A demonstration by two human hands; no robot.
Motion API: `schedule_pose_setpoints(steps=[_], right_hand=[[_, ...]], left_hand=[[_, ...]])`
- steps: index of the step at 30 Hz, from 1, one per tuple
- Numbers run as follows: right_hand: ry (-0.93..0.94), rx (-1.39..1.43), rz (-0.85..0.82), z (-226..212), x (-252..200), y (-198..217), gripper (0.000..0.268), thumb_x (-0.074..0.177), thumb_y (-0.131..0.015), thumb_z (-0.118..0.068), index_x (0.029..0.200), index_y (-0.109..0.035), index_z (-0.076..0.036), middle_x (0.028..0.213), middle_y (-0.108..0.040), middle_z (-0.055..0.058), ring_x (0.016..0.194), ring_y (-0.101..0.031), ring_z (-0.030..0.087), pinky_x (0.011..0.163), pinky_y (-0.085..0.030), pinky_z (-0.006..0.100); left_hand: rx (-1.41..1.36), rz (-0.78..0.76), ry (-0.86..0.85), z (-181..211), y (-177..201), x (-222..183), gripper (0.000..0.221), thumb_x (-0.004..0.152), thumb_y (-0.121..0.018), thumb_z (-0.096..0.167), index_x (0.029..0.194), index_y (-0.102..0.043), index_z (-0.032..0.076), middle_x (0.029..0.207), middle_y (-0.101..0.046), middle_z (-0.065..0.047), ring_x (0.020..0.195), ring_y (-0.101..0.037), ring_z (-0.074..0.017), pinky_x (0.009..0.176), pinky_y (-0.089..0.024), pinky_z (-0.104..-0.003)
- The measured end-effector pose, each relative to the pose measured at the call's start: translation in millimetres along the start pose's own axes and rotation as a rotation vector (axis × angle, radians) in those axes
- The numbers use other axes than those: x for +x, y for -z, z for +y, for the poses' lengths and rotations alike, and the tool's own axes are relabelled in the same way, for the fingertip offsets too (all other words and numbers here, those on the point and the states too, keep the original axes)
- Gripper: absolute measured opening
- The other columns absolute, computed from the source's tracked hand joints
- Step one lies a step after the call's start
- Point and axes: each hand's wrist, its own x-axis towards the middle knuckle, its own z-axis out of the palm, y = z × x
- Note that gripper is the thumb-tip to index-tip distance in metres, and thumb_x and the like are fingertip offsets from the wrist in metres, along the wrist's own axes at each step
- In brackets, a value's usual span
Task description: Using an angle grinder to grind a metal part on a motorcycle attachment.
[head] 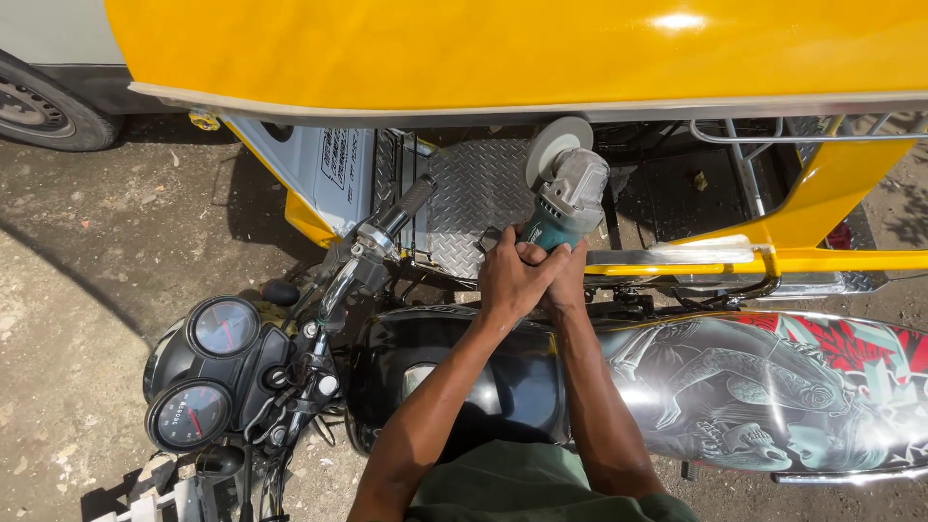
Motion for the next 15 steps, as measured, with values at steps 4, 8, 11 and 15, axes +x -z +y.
schedule_pose_setpoints(steps=[4,8,11,15], right_hand=[[-0.058,0.007,0.011,1.6,-2.0,-14.5,0.022,0.096,-0.058,-0.011,0.105,-0.065,0.008,0.081,-0.071,0.011,0.067,-0.070,0.017,0.060,-0.059,0.028],[-0.040,-0.011,-0.035,8.8,-3.3,-20.9,0.020,0.096,-0.060,-0.009,0.106,-0.064,0.009,0.081,-0.071,0.011,0.069,-0.070,0.017,0.062,-0.060,0.029],[-0.040,-0.068,-0.068,4.1,-7.1,-33.8,0.022,0.096,-0.062,-0.008,0.107,-0.066,0.010,0.083,-0.071,0.011,0.069,-0.069,0.016,0.062,-0.059,0.028],[-0.051,-0.058,-0.095,9.8,-6.6,-42.0,0.020,0.095,-0.063,-0.007,0.107,-0.066,0.010,0.082,-0.071,0.011,0.069,-0.069,0.016,0.062,-0.059,0.028]], left_hand=[[-0.043,0.024,-0.004,-5.7,11.6,-1.3,0.079,0.070,-0.076,0.059,0.117,-0.063,-0.003,0.098,-0.074,-0.020,0.091,-0.074,-0.0359,0.081,-0.057,-0.047],[-0.065,0.029,0.012,-11.5,20.9,-2.2,0.079,0.071,-0.075,0.058,0.119,-0.062,-0.003,0.097,-0.074,-0.020,0.089,-0.074,-0.0349,0.081,-0.058,-0.046],[-0.095,0.057,-0.002,-16.4,28.0,-2.6,0.079,0.071,-0.075,0.058,0.120,-0.062,-0.003,0.097,-0.074,-0.019,0.089,-0.075,-0.0346,0.080,-0.058,-0.045],[-0.126,0.093,-0.006,-21.2,36.6,-4.3,0.079,0.072,-0.076,0.058,0.120,-0.062,-0.003,0.098,-0.074,-0.019,0.089,-0.075,-0.0341,0.079,-0.058,-0.045]])
